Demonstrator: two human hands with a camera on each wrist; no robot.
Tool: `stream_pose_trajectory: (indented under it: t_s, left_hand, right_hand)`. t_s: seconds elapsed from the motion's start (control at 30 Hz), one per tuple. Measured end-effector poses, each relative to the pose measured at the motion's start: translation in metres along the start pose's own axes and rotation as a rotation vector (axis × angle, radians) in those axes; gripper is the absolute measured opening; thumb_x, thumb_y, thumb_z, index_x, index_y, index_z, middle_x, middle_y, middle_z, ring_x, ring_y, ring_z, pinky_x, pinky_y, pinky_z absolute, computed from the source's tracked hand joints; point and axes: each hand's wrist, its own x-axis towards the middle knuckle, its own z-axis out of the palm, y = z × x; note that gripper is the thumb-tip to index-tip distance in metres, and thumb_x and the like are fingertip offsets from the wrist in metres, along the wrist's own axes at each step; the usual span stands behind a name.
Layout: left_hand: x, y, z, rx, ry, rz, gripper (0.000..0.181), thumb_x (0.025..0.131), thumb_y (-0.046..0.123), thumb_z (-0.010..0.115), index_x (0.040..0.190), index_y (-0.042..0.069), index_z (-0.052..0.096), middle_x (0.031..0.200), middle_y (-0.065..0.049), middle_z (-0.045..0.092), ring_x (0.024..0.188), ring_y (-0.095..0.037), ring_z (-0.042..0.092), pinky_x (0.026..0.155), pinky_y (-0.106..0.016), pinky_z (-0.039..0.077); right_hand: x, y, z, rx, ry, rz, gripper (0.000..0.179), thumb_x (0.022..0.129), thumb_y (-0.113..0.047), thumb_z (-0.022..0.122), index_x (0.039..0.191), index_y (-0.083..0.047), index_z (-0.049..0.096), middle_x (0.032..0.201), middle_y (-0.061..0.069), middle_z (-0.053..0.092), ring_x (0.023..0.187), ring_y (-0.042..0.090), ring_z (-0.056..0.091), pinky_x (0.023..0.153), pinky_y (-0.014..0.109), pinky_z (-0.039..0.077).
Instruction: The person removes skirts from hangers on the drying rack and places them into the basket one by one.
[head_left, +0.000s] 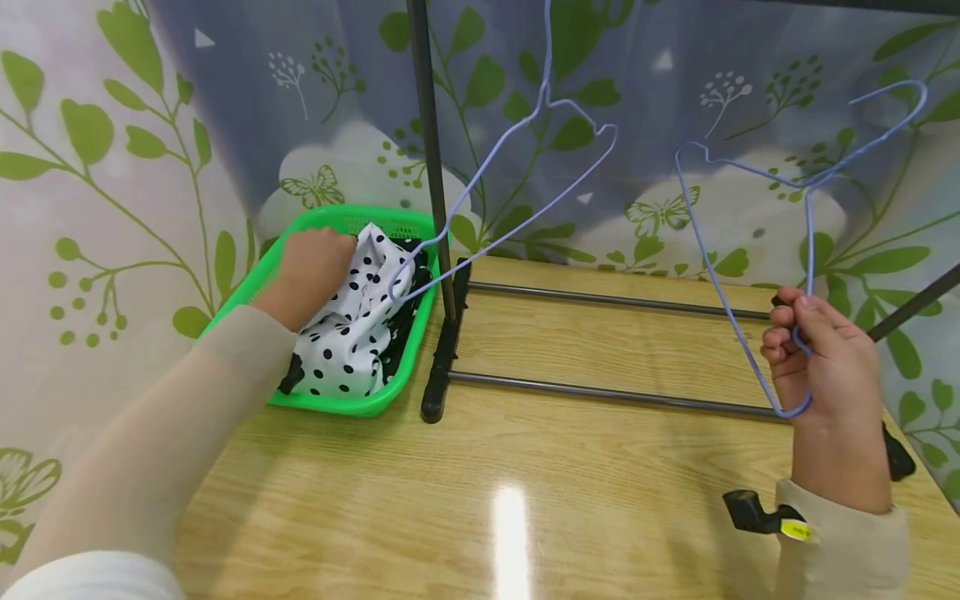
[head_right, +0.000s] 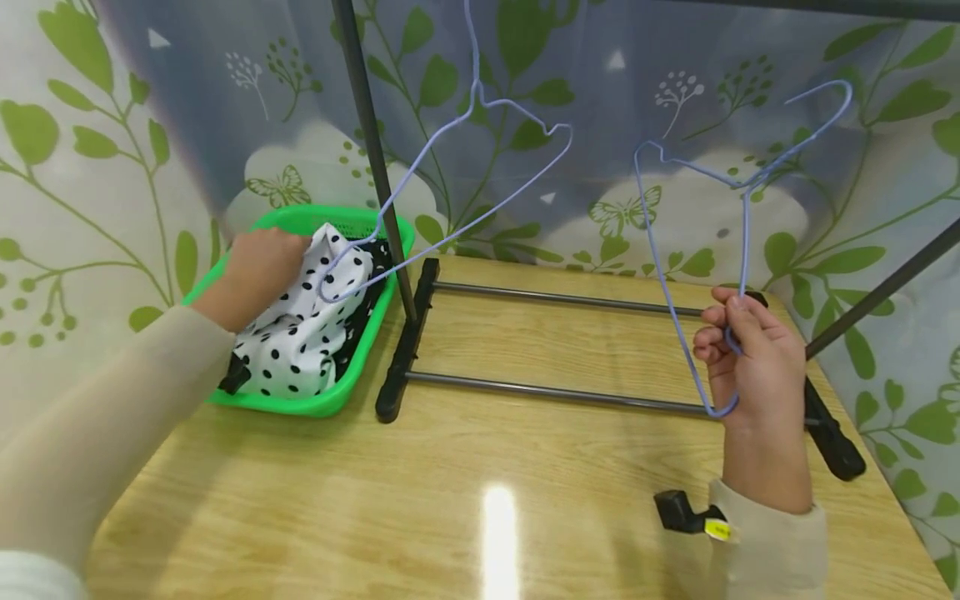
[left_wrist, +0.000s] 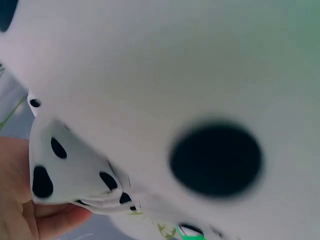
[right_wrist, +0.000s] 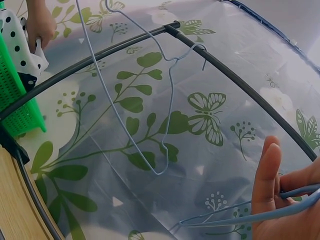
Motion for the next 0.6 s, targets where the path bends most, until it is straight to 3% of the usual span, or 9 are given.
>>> stream_pose_trajectory:
  t_s: [0.1,0.23,0.5,0.6]
  left_hand:
    - [0.003,0.002,0.003,-0.006,-0.013,-0.006,0.022,0.091,-0.008,0.047,0.074,0.001,0.057,0.071,-0.018,0.062,0.067,-0.038,0.061,0.055,-0.050,0.051]
    - [0.006,0.000,0.007,0.009,-0.031,0.024,0.020,0.092,-0.006,0.047,0.076,0.000,0.059,0.075,-0.019,0.063,0.069,-0.039,0.062,0.056,-0.051,0.052]
    - [0.009,-0.006,0.012,-0.033,-0.215,0.039,0.028,0.104,0.020,0.042,0.093,-0.001,0.058,0.075,-0.016,0.058,0.069,-0.033,0.059,0.063,-0.047,0.050]
    - [0.011,-0.010,0.012,-0.089,-0.263,0.035,0.032,0.105,0.023,0.038,0.099,-0.002,0.056,0.080,-0.017,0.059,0.080,-0.036,0.061,0.073,-0.050,0.049]
  right_hand:
    - [0.000,0.001,0.000,-0.002,0.003,0.000,0.025,0.100,0.000,0.046,0.099,0.015,0.065,0.074,0.021,0.067,0.055,0.027,0.064,0.048,0.031,0.053]
    - [0.000,0.002,-0.001,-0.001,0.006,-0.005,0.025,0.100,0.000,0.046,0.098,0.016,0.065,0.073,0.021,0.067,0.054,0.027,0.065,0.048,0.031,0.053]
    - [0.001,0.006,0.001,-0.016,-0.010,-0.003,0.024,0.100,0.001,0.047,0.098,0.015,0.066,0.074,0.021,0.068,0.054,0.027,0.065,0.048,0.030,0.053]
    - [0.001,0.009,0.001,-0.020,-0.025,0.002,0.024,0.100,0.001,0.047,0.098,0.015,0.066,0.074,0.020,0.068,0.055,0.026,0.066,0.049,0.029,0.054]
